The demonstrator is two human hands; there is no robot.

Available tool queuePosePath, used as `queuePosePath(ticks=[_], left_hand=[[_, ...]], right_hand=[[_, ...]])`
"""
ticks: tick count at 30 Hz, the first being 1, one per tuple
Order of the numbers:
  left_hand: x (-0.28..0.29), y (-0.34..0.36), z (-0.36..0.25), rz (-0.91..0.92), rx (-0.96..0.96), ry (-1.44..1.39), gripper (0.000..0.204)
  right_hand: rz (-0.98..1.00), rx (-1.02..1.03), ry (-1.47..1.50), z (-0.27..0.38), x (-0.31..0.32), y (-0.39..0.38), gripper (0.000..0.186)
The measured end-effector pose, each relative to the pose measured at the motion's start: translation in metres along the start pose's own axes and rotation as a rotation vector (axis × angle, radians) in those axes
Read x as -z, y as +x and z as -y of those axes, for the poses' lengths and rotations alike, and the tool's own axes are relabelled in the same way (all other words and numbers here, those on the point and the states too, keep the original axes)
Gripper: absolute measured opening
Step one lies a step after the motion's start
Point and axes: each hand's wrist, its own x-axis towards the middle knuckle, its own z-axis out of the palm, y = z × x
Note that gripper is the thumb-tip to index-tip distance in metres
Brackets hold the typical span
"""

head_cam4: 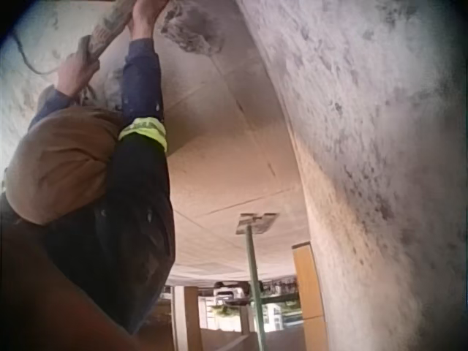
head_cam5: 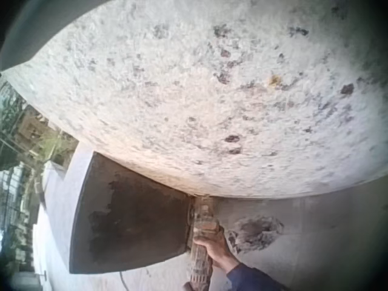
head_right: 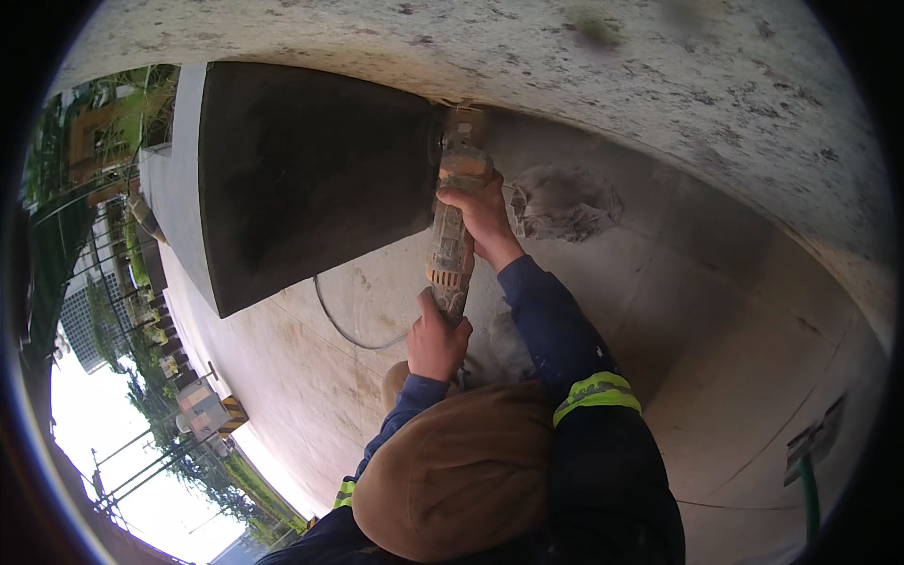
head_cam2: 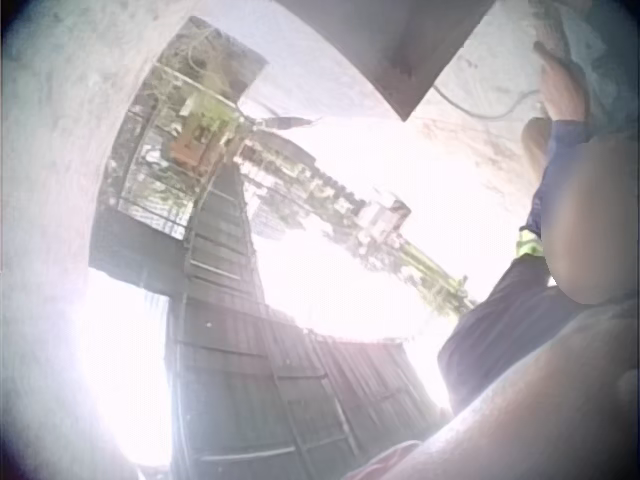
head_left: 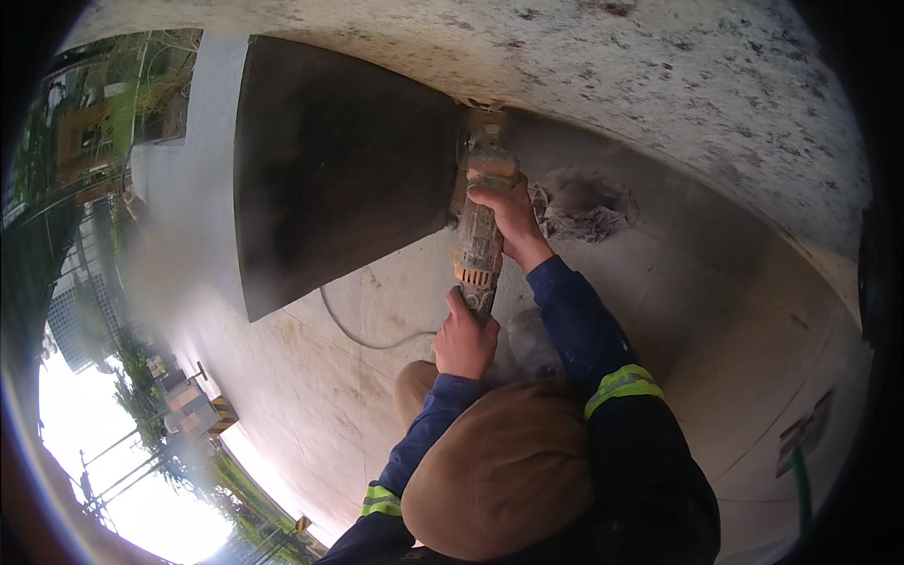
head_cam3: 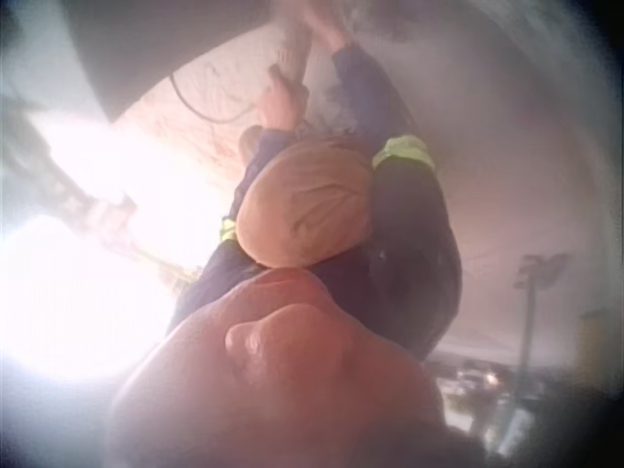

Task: The person kneels on a tiled floor and uses an angle grinder to smooth the edge of a dark stone slab. The person holds the tool with both hands and moves it along the edge of the slab, generating dust.

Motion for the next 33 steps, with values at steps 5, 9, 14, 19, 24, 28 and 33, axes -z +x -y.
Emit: queuePosePath(ticks=[5, 9, 14, 19, 24, 28, 33], left_hand=[[0.012, -0.039, 0.007, 0.102, -0.056, 0.063, 0.069], [0.012, -0.044, 0.015, 0.165, 0.01, 0.111, 0.073], [0.004, -0.036, 0.034, 0.104, 0.004, 0.147, 0.066], [0.007, -0.035, 0.034, 0.135, 0.084, 0.178, 0.067], [-0.015, -0.041, 0.07, 0.106, 0.189, 0.135, 0.079], [-0.048, -0.054, 0.094, -0.013, 0.224, 0.089, 0.078], [-0.066, -0.057, 0.11, -0.026, 0.246, -0.043, 0.078]], right_hand=[[-0.048, -0.082, 0.262, -0.014, 0.016, -0.048, 0.039], [-0.061, -0.133, 0.261, -0.031, 0.013, -0.054, 0.041], [-0.124, -0.129, 0.222, -0.061, 0.017, -0.039, 0.042], [-0.13, -0.061, 0.135, -0.064, 0.01, -0.043, 0.043], [-0.162, -0.047, 0.054, -0.073, -0.003, -0.066, 0.054], [-0.157, -0.077, 0.119, -0.096, 0.006, -0.075, 0.055], [-0.042, -0.155, 0.182, -0.101, 0.02, -0.076, 0.047]])
